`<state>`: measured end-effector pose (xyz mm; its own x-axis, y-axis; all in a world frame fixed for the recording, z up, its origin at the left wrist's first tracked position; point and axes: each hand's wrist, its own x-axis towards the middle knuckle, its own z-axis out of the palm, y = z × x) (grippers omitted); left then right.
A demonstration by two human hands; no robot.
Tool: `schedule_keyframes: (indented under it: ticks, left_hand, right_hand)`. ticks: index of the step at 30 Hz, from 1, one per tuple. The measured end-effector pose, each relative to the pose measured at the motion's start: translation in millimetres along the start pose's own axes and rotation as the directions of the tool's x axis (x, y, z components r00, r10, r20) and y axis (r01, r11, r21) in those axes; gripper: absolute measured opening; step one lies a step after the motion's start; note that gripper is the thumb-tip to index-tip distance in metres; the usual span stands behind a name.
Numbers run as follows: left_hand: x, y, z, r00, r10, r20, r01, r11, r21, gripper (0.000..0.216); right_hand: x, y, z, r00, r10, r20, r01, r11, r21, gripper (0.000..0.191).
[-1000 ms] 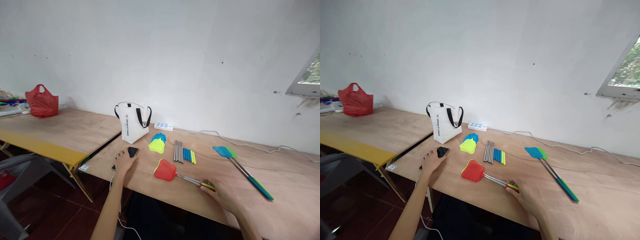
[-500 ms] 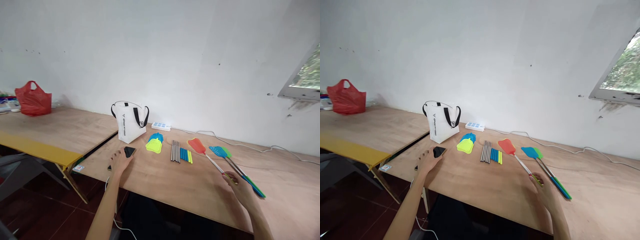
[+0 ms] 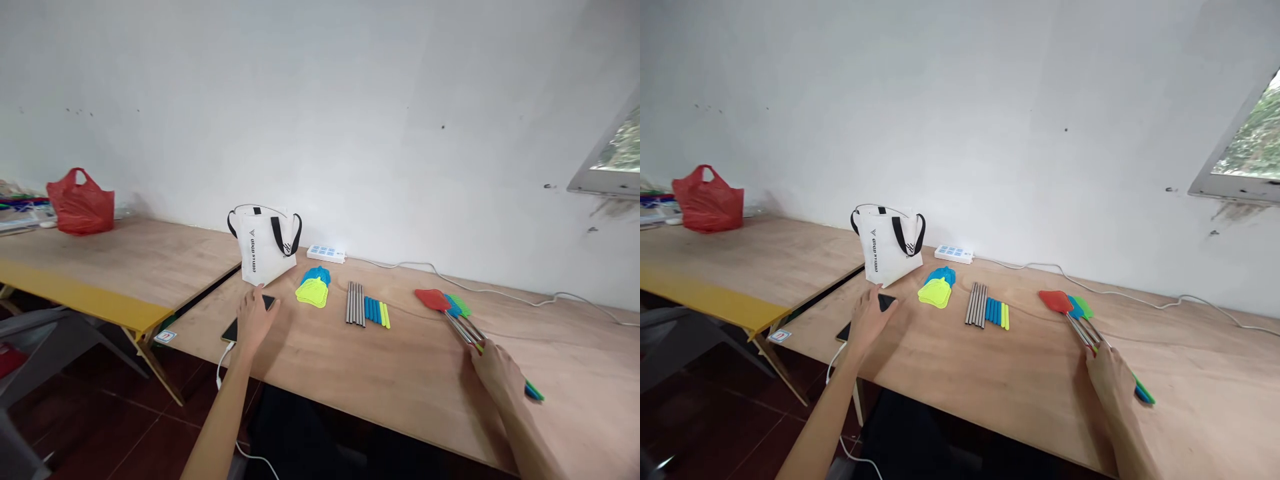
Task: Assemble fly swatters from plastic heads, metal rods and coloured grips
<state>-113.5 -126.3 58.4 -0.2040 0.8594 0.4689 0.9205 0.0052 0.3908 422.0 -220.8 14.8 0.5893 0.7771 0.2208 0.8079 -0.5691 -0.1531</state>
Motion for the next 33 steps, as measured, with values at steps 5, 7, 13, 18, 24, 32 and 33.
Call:
schedule_keyframes:
  ticks: [5,7,13,18,24,32,33]
  left_hand:
    - [-6.0,18.8,13.9,0.984,0.159,0.081,-0.136,0.961,-0.24,0.05]
    - [-11.5,27.3,19.6,0.968,0.21,0.141,-0.162,0.944,-0.287,0.048]
    - [-25.3,43.3,23.6,0.919,0.298,0.259,-0.2,0.917,-0.345,0.043]
    - [-21.7,38.6,21.2,0.922,0.277,0.271,-0.176,0.922,-0.345,0.045]
    - [-14.9,25.1,21.4,0.936,0.268,0.228,-0.17,0.911,-0.376,0.042]
    - [-12.8,21.6,36.0,0.941,0.27,0.207,-0.142,0.864,-0.483,0.038]
    - [-12.8,22.5,36.6,0.939,0.275,0.208,-0.14,0.855,-0.5,0.038]
  right_hand:
    - [1.0,2.4,4.0,0.981,-0.044,-0.188,0.016,0.989,-0.149,0.048]
    - [1.6,8.0,6.6,0.977,-0.069,-0.201,0.048,0.993,-0.111,0.046]
    - [6.8,20.2,12.2,0.982,-0.149,-0.119,0.147,0.989,-0.032,0.047]
    - [5.4,18.8,15.5,0.991,-0.112,-0.067,0.112,0.994,-0.01,0.047]
    - [8.2,21.9,16.7,0.992,0.042,-0.115,-0.042,0.999,0.002,0.059]
    - [11.0,26.7,13.1,0.999,0.045,-0.023,-0.044,0.998,0.051,0.059]
    - [10.3,26.5,13.8,0.998,0.049,-0.029,-0.048,0.998,0.049,0.059]
